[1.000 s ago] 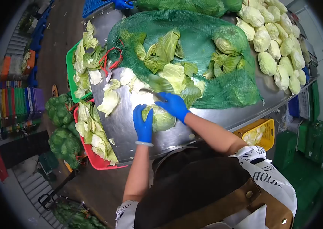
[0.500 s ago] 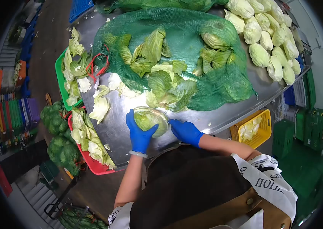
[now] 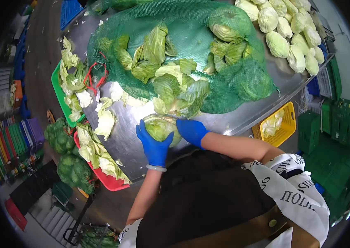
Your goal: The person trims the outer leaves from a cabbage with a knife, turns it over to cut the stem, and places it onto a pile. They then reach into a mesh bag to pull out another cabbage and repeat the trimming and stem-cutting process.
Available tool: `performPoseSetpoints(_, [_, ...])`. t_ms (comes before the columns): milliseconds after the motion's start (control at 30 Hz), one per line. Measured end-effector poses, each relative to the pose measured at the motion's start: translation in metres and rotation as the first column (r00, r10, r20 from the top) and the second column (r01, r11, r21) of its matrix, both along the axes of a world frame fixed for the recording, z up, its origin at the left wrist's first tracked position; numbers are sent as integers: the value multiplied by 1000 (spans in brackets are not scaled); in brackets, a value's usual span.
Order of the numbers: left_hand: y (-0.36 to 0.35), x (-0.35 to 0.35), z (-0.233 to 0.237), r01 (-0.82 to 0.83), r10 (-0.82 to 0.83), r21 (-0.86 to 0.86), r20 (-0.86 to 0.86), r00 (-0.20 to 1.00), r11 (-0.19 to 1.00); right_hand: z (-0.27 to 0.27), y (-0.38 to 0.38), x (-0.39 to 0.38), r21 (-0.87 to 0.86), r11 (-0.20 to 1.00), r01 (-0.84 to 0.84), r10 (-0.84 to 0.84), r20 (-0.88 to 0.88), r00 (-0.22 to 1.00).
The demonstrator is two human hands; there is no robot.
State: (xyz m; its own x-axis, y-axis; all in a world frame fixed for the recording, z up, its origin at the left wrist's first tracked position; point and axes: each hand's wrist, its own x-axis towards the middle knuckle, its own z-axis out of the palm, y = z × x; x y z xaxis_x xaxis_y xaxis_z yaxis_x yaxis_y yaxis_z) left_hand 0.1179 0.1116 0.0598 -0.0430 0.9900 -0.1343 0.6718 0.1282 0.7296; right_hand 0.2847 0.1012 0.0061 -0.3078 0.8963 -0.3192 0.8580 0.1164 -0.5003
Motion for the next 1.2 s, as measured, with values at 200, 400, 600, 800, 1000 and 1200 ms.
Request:
performPoseSetpoints(200, [11,-14,-5,122,-115,-78,89,989,989,29,-12,-5,-43,995,88,-88,-7,996])
performPoseSetpoints(400, [24,1,-15,143,-128,-135,113,985,980,23,-23,13,-27,992,121,-119,73,990])
performPoseSetpoints(600, [45,9,-25,150,-138,-128,91,986,980,-16,-27,21,-1,992,124,-122,138,983])
performPoseSetpoints(800, [33,26,-15,137,-147,-152,-62,987,979,-25,-39,31,-58,988,147,-135,174,976])
performPoseSetpoints(1000, [-25,3,-18,47,-66,173,105,992,984,-60,-57,37,-354,887,296,-356,-115,927])
performPoseSetpoints(1200, [-36,-35,-66,-564,606,-296,614,506,771,-30,-50,19,-397,895,204,-307,-216,927])
